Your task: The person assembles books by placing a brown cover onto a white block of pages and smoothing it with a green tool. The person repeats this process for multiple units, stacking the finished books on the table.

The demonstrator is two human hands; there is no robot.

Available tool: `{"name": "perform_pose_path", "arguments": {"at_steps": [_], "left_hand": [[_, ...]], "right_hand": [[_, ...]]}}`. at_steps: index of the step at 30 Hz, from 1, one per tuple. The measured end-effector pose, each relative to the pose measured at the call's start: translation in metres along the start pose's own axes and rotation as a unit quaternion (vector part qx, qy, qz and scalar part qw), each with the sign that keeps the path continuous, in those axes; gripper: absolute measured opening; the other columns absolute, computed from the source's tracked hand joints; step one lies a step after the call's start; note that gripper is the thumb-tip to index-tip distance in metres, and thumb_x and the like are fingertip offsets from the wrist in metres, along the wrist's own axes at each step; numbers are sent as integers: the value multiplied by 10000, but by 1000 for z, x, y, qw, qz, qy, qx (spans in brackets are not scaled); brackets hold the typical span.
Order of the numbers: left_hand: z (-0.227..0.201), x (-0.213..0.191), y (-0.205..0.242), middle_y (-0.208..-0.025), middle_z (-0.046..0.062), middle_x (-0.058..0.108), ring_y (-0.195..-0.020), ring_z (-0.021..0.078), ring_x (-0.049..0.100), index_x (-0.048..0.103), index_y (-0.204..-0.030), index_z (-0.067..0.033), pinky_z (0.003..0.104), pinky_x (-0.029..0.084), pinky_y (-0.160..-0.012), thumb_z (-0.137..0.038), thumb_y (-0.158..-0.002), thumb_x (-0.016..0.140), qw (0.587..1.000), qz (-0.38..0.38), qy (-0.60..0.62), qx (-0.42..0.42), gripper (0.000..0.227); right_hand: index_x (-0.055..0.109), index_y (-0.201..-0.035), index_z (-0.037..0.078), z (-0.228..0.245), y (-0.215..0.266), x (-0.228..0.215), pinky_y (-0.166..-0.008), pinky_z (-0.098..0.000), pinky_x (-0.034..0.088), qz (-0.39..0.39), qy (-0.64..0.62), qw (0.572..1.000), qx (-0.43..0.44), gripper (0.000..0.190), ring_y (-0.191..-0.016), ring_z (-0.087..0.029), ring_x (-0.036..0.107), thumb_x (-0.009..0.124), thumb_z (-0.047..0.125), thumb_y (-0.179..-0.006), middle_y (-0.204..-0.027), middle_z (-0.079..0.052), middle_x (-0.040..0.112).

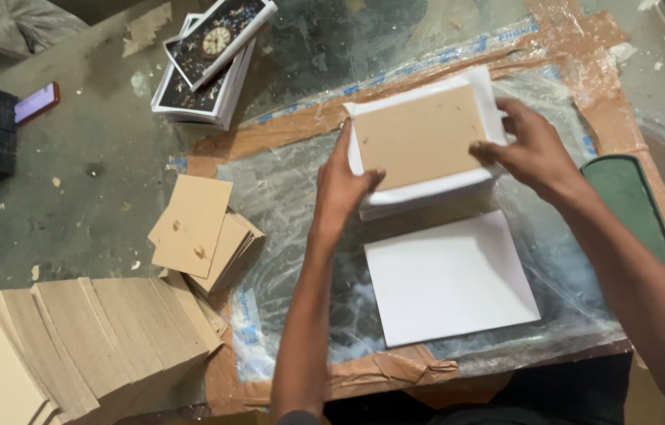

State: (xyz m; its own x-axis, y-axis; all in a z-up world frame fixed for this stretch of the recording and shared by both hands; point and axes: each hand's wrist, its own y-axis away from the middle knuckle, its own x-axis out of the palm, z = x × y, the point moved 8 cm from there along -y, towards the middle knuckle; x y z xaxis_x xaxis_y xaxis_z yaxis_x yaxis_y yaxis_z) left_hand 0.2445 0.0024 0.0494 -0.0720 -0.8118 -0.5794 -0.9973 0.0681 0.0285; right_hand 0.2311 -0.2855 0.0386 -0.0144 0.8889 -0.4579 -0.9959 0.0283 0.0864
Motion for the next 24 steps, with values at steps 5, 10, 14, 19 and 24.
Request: {"name": "perform_pose_path", "arguments": {"at_steps": [5, 10, 14, 19, 24], "left_hand": [[3, 4, -5, -1103, 242, 704, -1056, 426, 677, 656, -1158, 24, 494, 536, -922, -270, -724, 909, 982, -95, -160, 8, 582], [8, 7, 10, -1072, 250, 681, -1013, 445, 662, 631, -1177, 45, 504, 536, -878, -289, -720, 895, 981, -127, -148, 11, 625], [-8, 0, 34, -1267, 218, 610, -1166, 421, 589, 542, -1385, -7, 527, 484, -959, -340, -822, 817, 979, -123, -159, -25, 709], [-7, 14, 127, -1592, 219, 314, -1471, 371, 293, 323, -1562, -58, 580, 264, -1170, -417, -810, 798, 958, -8, -281, 50, 959], [29, 59, 190, -1691, 141, 112, -1550, 337, 89, 178, -1582, -55, 624, 121, -1208, -481, -687, 859, 925, 224, -305, 26, 1202]], "right_hand": [[624, -1369, 11, 8, -12, 5, -804, -447, 577, -60, 180, 982, -14, 653, -939, -370, 732, 865, 284, -827, -1083, -298, 713], [619, -1383, 43, -4, -4, 7, -743, -461, 595, -74, 172, 982, 12, 667, -868, -357, 750, 834, 336, -824, -1069, -229, 707], [560, -1463, 25, 16, 13, -5, -777, -469, 539, -130, 290, 944, -91, 786, -914, -363, 695, 858, 401, -840, -1055, -200, 722], [514, -1637, 144, -18, 113, -61, -881, -491, 556, -163, 445, 880, -7, 752, -1071, -367, 686, 678, 536, -1017, -1287, -225, 672], [612, -1429, 225, -53, 164, -91, -862, -465, 580, -145, 615, 774, -21, 821, -1157, -416, 674, 612, 746, -795, -1306, -281, 620]]}}
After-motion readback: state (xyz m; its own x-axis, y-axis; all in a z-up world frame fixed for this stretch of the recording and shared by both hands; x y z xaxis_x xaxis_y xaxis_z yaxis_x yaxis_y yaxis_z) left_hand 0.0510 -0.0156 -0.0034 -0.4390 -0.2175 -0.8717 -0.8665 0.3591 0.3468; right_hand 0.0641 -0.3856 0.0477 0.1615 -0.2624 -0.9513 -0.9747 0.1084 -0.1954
